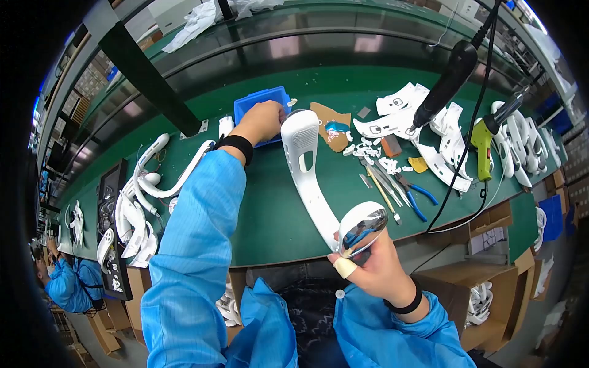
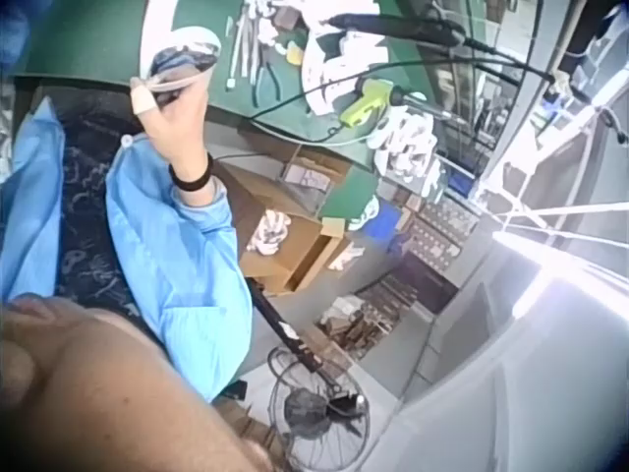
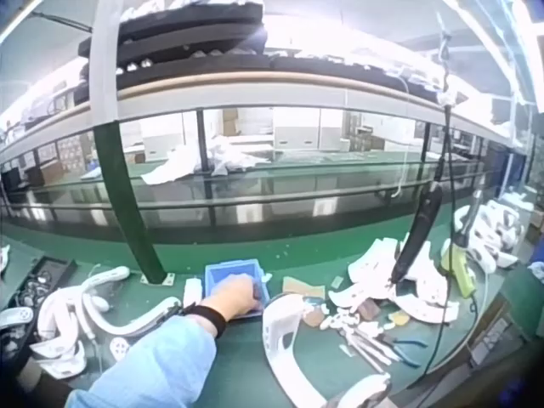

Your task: Assembling the internal battery and external plastic housing of a neck massager device using an electric screwdriver.

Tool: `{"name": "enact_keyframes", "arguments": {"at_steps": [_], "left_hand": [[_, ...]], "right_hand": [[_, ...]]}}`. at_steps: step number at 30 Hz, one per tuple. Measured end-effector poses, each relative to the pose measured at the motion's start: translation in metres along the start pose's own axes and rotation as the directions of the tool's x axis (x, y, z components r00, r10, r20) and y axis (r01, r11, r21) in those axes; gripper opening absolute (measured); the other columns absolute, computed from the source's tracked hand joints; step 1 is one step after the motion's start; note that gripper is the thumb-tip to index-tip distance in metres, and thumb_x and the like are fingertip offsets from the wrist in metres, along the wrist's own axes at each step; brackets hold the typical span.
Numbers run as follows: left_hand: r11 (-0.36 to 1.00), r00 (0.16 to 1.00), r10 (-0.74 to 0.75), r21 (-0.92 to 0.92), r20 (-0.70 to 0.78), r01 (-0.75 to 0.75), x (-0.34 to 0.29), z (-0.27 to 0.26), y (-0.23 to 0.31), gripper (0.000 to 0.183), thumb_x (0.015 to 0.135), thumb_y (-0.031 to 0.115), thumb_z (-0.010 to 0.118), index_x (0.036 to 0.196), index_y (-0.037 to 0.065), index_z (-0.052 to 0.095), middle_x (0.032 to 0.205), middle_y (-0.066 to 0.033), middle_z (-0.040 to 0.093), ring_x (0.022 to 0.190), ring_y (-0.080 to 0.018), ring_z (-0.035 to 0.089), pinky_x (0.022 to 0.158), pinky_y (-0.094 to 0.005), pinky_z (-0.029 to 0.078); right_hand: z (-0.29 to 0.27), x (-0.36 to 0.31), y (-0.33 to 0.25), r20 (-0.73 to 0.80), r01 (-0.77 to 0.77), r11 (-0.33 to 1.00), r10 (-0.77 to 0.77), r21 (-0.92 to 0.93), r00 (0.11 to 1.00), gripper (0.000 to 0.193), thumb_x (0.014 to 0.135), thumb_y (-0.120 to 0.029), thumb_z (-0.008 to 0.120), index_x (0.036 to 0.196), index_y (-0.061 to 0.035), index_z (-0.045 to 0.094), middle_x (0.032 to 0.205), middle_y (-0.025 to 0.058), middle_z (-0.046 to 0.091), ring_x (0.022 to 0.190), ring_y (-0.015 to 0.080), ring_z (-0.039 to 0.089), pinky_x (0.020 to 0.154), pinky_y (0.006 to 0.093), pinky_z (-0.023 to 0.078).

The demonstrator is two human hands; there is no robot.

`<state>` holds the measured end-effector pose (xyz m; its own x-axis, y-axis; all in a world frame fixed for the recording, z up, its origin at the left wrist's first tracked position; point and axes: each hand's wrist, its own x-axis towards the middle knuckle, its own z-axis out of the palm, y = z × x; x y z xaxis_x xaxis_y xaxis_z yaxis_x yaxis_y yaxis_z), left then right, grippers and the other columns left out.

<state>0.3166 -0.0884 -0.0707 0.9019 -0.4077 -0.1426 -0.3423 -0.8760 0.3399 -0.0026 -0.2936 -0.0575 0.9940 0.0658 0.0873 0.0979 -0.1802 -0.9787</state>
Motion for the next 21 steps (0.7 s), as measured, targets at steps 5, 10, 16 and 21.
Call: {"name": "enact_keyframes", "arguments": {"at_steps": [5, 10, 16, 21], "left_hand": [[1.0, 0.999, 0.007, -0.029, 0.037, -0.006, -0.001, 0.001, -0.002, 0.021, 0.081, 0.023, 0.083, 0.096, 0.01, 0.078, 0.104, -0.0109, 0.077, 0.102, -0.0311, 0.072, 0.09, -0.0409, 0.056], [0.994, 0.985, 0.111, -0.009, -0.132, -0.113, -0.007, 0.009, -0.01, 0.007, 0.086, 0.008, 0.065, 0.086, 0.004, 0.07, 0.091, -0.0193, 0.073, 0.091, -0.039, 0.07, 0.083, -0.0427, 0.054], [0.98, 0.943, 0.076, -0.152, -0.325, -0.131, -0.021, -0.023, -0.002, 0.006, 0.083, 0.008, 0.07, 0.085, 0.003, 0.068, 0.085, -0.016, 0.073, 0.082, -0.0315, 0.072, 0.077, -0.0388, 0.056], [0.959, 0.93, 0.12, -0.201, -0.347, -0.199, -0.035, -0.026, -0.008, 0.01, 0.082, 0.007, 0.072, 0.09, 0.001, 0.071, 0.085, -0.014, 0.075, 0.077, -0.0264, 0.072, 0.075, -0.0363, 0.057]], "right_hand": [[-0.001, -0.001, 0.003, -0.003, 0.014, 1.0, -0.014, 0.001, 1.0, 0.037, 0.079, -0.005, 0.077, 0.113, -0.0043, 0.061, 0.11, 0.0083, 0.064, 0.103, 0.0182, 0.062, 0.091, 0.0334, 0.048], [-0.001, 0.0, 0.002, -0.006, 0.023, 1.0, -0.023, 0.021, 1.0, 0.036, 0.08, -0.006, 0.078, 0.112, -0.0049, 0.062, 0.11, 0.008, 0.064, 0.104, 0.018, 0.061, 0.091, 0.0333, 0.048], [0.001, 0.0, -0.004, -0.003, 0.005, 1.0, -0.005, 0.0, 1.0, 0.037, 0.08, -0.007, 0.078, 0.113, -0.0049, 0.061, 0.11, 0.0079, 0.064, 0.104, 0.0175, 0.061, 0.091, 0.0328, 0.048], [0.001, 0.0, -0.003, 0.003, -0.007, 1.0, 0.007, -0.002, 1.0, 0.038, 0.08, -0.009, 0.078, 0.113, -0.0048, 0.06, 0.11, 0.0076, 0.063, 0.103, 0.0166, 0.061, 0.09, 0.0325, 0.048]]}}
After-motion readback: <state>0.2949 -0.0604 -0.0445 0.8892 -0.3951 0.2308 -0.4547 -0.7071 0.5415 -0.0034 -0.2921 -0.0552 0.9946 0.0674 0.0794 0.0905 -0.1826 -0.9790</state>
